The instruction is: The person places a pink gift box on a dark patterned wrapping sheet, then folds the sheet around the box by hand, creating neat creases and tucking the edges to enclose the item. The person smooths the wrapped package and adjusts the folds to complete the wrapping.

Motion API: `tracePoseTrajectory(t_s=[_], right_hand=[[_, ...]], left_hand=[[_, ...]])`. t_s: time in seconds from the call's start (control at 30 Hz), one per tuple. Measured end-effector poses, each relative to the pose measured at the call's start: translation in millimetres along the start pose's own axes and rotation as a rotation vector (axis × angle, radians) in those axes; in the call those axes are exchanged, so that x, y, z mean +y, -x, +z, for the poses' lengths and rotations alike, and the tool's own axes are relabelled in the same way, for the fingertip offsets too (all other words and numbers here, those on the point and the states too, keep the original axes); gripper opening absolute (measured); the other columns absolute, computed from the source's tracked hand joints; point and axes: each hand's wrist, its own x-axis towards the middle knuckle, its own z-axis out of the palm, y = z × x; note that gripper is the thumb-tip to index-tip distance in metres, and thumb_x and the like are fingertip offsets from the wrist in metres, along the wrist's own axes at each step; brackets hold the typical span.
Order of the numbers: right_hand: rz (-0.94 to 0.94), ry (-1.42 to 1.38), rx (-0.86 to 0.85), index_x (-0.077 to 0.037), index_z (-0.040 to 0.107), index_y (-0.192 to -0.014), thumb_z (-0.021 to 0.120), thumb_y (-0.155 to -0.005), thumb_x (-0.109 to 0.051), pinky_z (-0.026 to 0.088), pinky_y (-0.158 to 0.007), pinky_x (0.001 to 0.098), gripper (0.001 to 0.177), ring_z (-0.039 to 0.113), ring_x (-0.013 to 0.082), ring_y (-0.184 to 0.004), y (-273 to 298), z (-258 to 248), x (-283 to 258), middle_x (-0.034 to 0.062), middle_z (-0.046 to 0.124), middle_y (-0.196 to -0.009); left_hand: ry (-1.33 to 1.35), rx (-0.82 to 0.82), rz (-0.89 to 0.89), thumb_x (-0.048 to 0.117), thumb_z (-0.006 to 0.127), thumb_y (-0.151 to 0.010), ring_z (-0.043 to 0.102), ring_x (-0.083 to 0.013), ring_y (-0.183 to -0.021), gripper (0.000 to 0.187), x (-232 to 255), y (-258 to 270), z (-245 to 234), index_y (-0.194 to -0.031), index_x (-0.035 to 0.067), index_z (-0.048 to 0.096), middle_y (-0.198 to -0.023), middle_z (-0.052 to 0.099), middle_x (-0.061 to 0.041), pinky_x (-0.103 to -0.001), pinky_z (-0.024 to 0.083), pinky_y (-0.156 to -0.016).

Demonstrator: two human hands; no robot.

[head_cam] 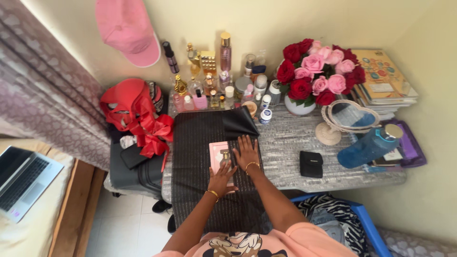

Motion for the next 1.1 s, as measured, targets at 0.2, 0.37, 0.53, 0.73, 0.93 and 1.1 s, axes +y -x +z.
tracePoseTrajectory(t_s=[0.2, 0.37, 0.53, 0.73, 0.93, 1.1], right_hand=[[0.113, 0.078, -0.096, -0.008, 0.048, -0.148, 0.034, -0.107, -0.052, 0.009, -0.128, 0.0579, 0.063, 0.025, 0.0311, -0.156, -23.3, -14.5, -1.1, 0.0143, 0.043, -0.159], [0.154, 0.020, -0.112, -0.008, 0.048, -0.149, 0.030, -0.108, -0.052, 0.010, -0.129, 0.0568, 0.063, 0.025, 0.0282, -0.157, -33.7, -14.3, 3.1, 0.0119, 0.042, -0.160], [-0.139, -0.020, 0.021, -0.005, 0.028, -0.159, 0.026, -0.107, -0.052, 0.009, -0.126, 0.0469, 0.070, 0.013, 0.0271, -0.156, -11.4, -5.5, 19.0, 0.0147, 0.020, -0.168], [-0.091, 0.068, -0.043, -0.002, 0.015, -0.160, 0.024, -0.106, -0.055, 0.007, -0.126, 0.0448, 0.077, 0.008, 0.0247, -0.157, 108.9, -7.1, 16.6, 0.0137, 0.012, -0.169], [-0.157, 0.047, 0.075, -0.003, 0.021, -0.156, 0.031, -0.102, -0.056, 0.008, -0.121, 0.0503, 0.077, 0.013, 0.0261, -0.152, 179.1, -14.2, -13.2, 0.0136, 0.018, -0.164], [-0.133, -0.020, -0.115, -0.005, 0.023, -0.158, 0.034, -0.103, -0.052, 0.008, -0.122, 0.0504, 0.073, 0.013, 0.0244, -0.154, 159.8, -15.5, -18.9, 0.0110, 0.020, -0.167]], left_hand=[[0.037, 0.001, -0.019, 0.068, 0.076, -0.071, 0.010, -0.0183, -0.158, 0.106, 3.6, 1.6, -6.6, -0.160, 0.033, 0.028, -0.172, 0.009, 0.003, -0.072, 0.010, -0.121], [0.008, -0.037, -0.028, 0.069, 0.073, -0.074, 0.009, -0.0173, -0.158, 0.107, 3.3, -0.8, -4.6, -0.161, 0.033, 0.023, -0.173, 0.008, 0.004, -0.071, 0.010, -0.122], [-0.031, -0.045, -0.004, 0.072, 0.069, -0.077, 0.007, -0.0189, -0.158, 0.108, 0.1, -4.8, -1.8, -0.163, 0.030, 0.018, -0.173, 0.005, 0.002, -0.072, 0.012, -0.121], [-0.112, -0.056, 0.012, 0.074, 0.064, -0.081, 0.007, -0.0225, -0.158, 0.109, 2.3, -4.1, -5.3, -0.164, 0.024, 0.014, -0.173, 0.002, -0.003, -0.074, 0.016, -0.118], [-0.102, -0.091, -0.015, 0.071, 0.068, -0.079, 0.010, -0.0220, -0.158, 0.110, 5.0, -8.8, -8.8, -0.163, 0.025, 0.015, -0.172, 0.004, -0.001, -0.075, 0.018, -0.118], [-0.143, -0.057, -0.010, 0.064, 0.069, -0.084, 0.017, -0.0242, -0.156, 0.103, 2.8, -15.6, -4.8, -0.165, 0.028, 0.016, -0.171, 0.012, -0.001, -0.078, 0.026, -0.113]])
